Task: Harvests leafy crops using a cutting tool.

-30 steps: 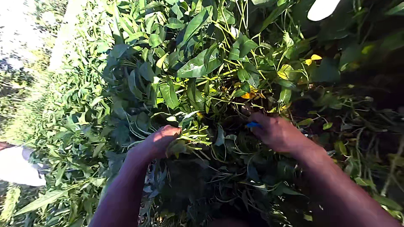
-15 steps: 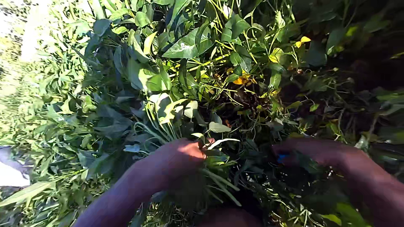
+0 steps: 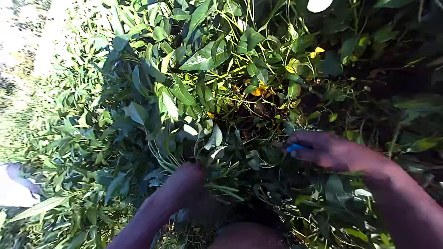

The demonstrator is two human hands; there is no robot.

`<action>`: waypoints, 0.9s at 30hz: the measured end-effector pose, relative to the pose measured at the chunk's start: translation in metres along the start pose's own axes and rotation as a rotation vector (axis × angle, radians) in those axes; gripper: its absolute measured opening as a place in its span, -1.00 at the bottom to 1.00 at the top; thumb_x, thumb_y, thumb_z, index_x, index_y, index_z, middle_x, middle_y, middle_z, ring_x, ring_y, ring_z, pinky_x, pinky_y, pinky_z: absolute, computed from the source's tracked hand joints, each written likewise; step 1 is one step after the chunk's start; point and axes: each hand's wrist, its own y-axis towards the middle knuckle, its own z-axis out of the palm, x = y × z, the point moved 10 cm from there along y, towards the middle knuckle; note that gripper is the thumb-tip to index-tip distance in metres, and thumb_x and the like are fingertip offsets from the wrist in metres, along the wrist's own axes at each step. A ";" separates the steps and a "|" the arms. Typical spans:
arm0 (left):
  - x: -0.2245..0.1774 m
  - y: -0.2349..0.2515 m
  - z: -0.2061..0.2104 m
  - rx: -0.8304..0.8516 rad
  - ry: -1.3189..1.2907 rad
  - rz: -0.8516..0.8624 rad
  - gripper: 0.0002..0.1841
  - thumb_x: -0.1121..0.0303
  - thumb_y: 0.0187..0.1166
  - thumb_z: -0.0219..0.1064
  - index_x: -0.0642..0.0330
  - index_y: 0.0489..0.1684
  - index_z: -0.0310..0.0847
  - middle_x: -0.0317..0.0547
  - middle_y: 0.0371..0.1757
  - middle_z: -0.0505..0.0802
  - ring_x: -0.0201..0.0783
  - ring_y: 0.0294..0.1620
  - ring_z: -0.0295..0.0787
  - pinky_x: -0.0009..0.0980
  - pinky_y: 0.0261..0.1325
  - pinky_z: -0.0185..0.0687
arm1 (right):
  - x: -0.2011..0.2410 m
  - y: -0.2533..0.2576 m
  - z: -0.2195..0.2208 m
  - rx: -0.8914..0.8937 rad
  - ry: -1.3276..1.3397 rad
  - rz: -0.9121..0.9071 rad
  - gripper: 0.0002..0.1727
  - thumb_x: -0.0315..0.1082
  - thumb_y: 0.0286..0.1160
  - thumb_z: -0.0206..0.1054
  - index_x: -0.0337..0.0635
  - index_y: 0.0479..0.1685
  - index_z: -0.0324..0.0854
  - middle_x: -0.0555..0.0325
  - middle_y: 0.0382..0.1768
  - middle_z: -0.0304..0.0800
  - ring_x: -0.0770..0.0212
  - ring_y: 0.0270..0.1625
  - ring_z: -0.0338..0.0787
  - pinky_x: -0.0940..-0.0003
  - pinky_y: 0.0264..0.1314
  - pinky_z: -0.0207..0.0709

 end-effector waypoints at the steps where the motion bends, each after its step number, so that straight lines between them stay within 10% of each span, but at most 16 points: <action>1: 0.006 -0.011 -0.003 0.006 -0.029 -0.035 -0.76 0.40 0.58 0.37 0.23 0.13 0.79 0.17 0.21 0.81 0.22 0.33 0.71 0.17 0.36 0.64 | 0.012 0.006 0.002 -0.030 0.010 -0.020 -0.84 -0.22 0.64 0.39 0.19 0.09 0.74 0.36 -0.20 0.88 0.31 -0.26 0.82 0.15 -0.18 0.75; 6: 0.018 -0.067 -0.025 -0.068 -0.038 -0.215 -0.82 0.65 0.56 0.23 0.54 -0.08 0.74 0.40 0.04 0.82 0.38 0.23 0.76 0.21 0.24 0.66 | 0.050 0.035 0.029 -0.019 -0.016 -0.039 -0.83 -0.20 0.69 0.35 0.15 0.13 0.72 0.29 -0.32 0.80 0.31 -0.37 0.74 0.17 -0.29 0.67; 16: 0.085 -0.112 0.011 -0.007 -0.008 -0.360 -0.67 0.61 0.62 0.18 0.41 0.31 0.66 0.42 0.22 0.80 0.42 0.33 0.72 0.27 0.32 0.60 | 0.077 0.085 0.105 0.117 -0.335 0.064 -0.71 -0.11 0.70 0.28 0.23 0.30 0.68 0.06 -0.04 0.88 -0.08 0.04 0.87 -0.29 0.06 0.67; 24: 0.058 -0.118 0.006 -0.075 -0.005 -0.284 -0.65 0.62 0.53 0.26 0.41 0.29 0.68 0.37 0.21 0.82 0.37 0.34 0.74 0.22 0.29 0.67 | 0.117 0.131 0.145 0.041 -0.577 0.092 -0.74 -0.29 0.70 0.22 0.02 0.21 0.73 -0.06 0.05 0.87 -0.18 0.09 0.87 -0.24 0.03 0.69; 27: 0.047 -0.117 -0.003 0.059 -0.045 -0.348 -0.60 0.55 0.76 0.04 0.41 0.53 0.49 0.37 0.49 0.68 0.31 0.56 0.58 0.11 0.59 0.42 | 0.119 0.146 0.172 0.127 -0.539 0.093 -0.71 -0.37 0.65 0.24 -0.03 0.25 0.71 -0.11 0.16 0.83 -0.22 0.16 0.84 -0.29 0.10 0.66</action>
